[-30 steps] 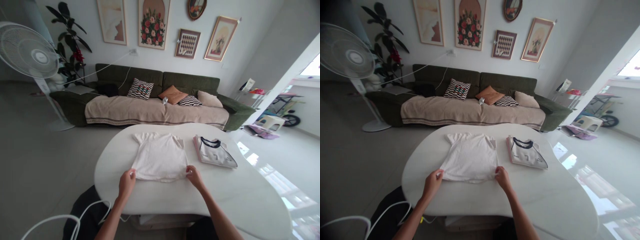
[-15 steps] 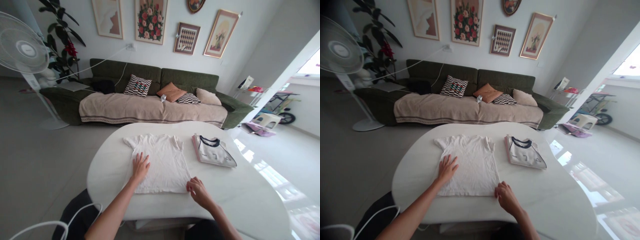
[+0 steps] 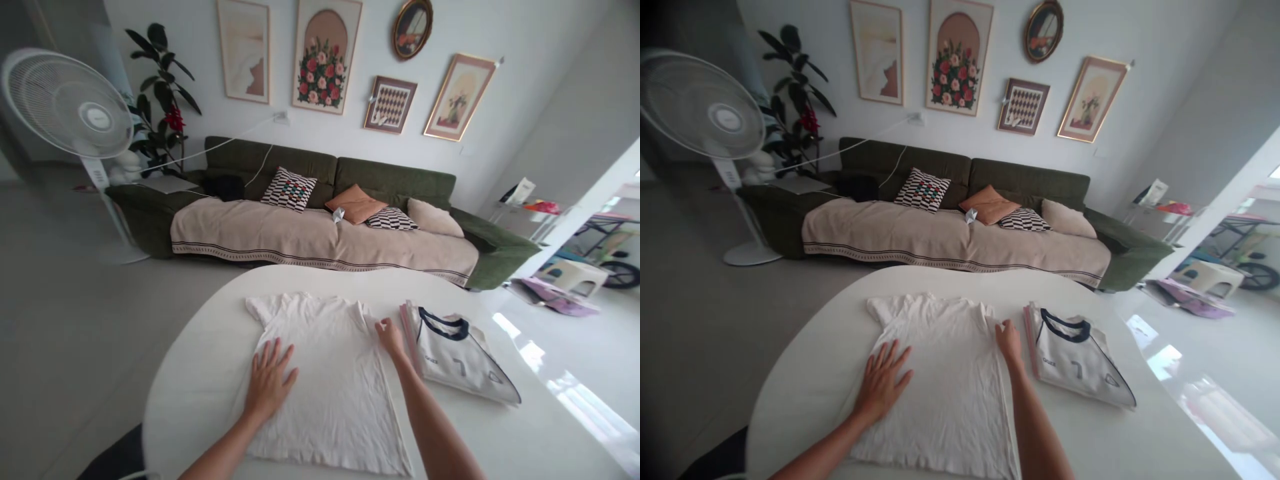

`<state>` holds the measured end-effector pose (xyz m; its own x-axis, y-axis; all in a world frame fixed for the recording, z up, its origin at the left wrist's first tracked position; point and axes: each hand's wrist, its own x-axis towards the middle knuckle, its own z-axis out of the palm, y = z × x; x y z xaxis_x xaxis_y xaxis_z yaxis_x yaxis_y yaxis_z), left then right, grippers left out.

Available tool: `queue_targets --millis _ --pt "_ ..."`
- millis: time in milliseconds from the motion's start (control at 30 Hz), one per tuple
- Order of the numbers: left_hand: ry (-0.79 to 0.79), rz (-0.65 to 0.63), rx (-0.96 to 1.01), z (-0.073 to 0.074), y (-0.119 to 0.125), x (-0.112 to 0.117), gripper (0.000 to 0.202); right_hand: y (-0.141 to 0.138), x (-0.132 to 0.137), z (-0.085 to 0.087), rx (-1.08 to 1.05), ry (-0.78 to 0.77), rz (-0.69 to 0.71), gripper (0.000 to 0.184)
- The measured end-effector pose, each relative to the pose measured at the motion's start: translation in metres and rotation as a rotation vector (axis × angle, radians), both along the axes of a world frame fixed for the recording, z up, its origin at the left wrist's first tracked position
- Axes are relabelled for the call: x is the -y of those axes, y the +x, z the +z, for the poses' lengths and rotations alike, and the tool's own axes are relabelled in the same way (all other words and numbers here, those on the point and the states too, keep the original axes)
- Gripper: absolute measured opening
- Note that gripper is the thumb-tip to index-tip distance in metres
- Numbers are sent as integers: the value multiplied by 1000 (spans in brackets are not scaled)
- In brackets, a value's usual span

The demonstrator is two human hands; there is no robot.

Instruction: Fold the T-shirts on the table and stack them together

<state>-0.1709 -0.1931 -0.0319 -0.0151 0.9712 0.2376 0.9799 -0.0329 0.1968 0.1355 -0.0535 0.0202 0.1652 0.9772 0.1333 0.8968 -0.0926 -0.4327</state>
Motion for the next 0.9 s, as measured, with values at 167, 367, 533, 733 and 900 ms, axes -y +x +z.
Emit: queue_targets --millis 167,367,533,733,900 --pt "0 -23 23 -7 -3 -1 50 -10 -26 -24 -49 112 -84 38" --pt "-39 -9 17 -2 0 1 52 2 -8 -33 -68 234 -364 44" --pt "-43 -11 39 4 2 3 52 -15 -2 -28 132 359 -309 40" --pt "-55 -6 61 5 1 4 53 -54 -23 -40 317 -36 273 48" --pt "-43 -7 69 4 1 4 53 -65 -34 -43 307 -266 -40 68"
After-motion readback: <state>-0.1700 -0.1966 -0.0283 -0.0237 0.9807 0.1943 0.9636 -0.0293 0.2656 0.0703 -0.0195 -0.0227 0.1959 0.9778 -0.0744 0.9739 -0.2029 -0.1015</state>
